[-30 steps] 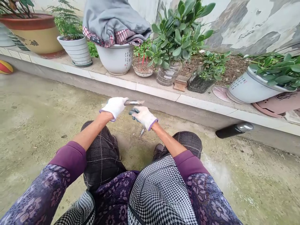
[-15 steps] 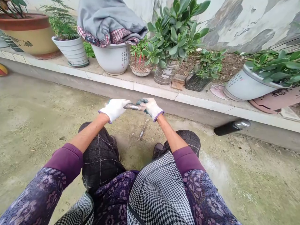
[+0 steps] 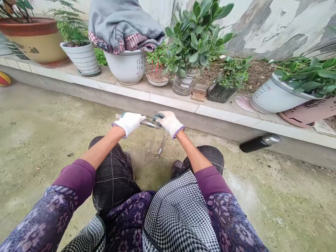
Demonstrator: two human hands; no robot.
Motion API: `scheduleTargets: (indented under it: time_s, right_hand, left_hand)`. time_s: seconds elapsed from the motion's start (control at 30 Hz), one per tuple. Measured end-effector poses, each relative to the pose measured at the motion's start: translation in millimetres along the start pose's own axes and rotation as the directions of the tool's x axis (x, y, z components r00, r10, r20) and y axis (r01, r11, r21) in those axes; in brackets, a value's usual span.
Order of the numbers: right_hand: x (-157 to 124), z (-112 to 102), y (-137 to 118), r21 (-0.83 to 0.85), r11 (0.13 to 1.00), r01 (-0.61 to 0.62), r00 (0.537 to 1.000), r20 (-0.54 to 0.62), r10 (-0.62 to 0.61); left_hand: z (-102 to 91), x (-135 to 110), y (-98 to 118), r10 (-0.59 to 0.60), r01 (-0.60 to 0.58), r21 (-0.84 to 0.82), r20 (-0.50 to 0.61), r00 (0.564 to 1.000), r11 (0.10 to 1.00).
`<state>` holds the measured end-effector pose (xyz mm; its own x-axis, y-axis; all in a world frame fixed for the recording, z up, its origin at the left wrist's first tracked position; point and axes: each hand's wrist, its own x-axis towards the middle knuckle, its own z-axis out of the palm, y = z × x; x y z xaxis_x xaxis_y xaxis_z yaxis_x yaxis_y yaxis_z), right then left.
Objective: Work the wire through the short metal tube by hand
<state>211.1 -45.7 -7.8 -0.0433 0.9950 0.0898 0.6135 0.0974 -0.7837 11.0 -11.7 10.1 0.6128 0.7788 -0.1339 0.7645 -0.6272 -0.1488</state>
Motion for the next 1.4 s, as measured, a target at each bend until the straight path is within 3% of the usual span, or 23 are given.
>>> scheduleTargets:
  time_s: [0.2,0.3,0.37,0.47,0.57,0.67,0.77,1.0,1.2,1.33,1.4]
  right_hand:
    - [5,-5,13,0.257,0.941,-0.219,0.972,0.138,0.188]
    - [2,5,9,0.379,0.881,-0.282,0.958,0.158,0.238]
    - [-2,14,5,0.369,0.883,-0.29,0.955,0.168,0.244]
    - [-10,27,-3,0.227,0.952,-0.208,0.974,0.138,0.18]
    - [-13,28,-9,-0.038,0.999,-0.038,0.993,0.107,0.042]
    - [-9,19,-8,-0.293,0.955,0.053,0.996,0.08,-0.031]
    - [-4,10,-1,-0.4,0.913,0.076,0.995,0.087,-0.045]
    - [-3,4,12,-0.066,0.997,0.046,0.988,0.151,-0.036]
    - [-7,-6,-1,0.06,0.982,-0.179,0.954,0.254,0.158]
    - [-10,-13,-9,0.157,0.959,-0.234,0.936,0.304,0.179]
    - [-12,-16,-12,0.218,0.942,-0.253,0.931,0.321,0.176]
  left_hand:
    - [-4.5,0,3,0.03,-0.03,-0.12,0.001,1.0,0.992]
    - [-4.9,3,-2,-0.037,0.017,-0.243,-0.079,0.996,0.97]
    - [-3.1,7,-6,-0.118,0.081,-0.295,-0.109,0.987,0.952]
    - [2.8,13,-9,-0.216,0.18,-0.291,-0.096,0.972,0.94]
    - [8.7,13,-8,-0.241,0.222,-0.188,-0.088,0.966,0.957]
    - [9.7,9,-4,-0.178,0.173,-0.071,-0.072,0.981,0.982]
    - [5.9,5,-1,-0.066,0.066,-0.006,-0.002,0.998,0.998]
    - [1.7,2,4,0.057,-0.057,0.0,0.107,0.993,0.998]
    - [0.2,-2,7,0.056,-0.046,-0.112,0.09,0.994,0.993]
    - [-4.9,-10,10,0.059,-0.031,-0.334,0.076,0.995,0.942]
    - [-5.5,-14,11,0.062,-0.041,-0.54,0.021,0.998,0.841]
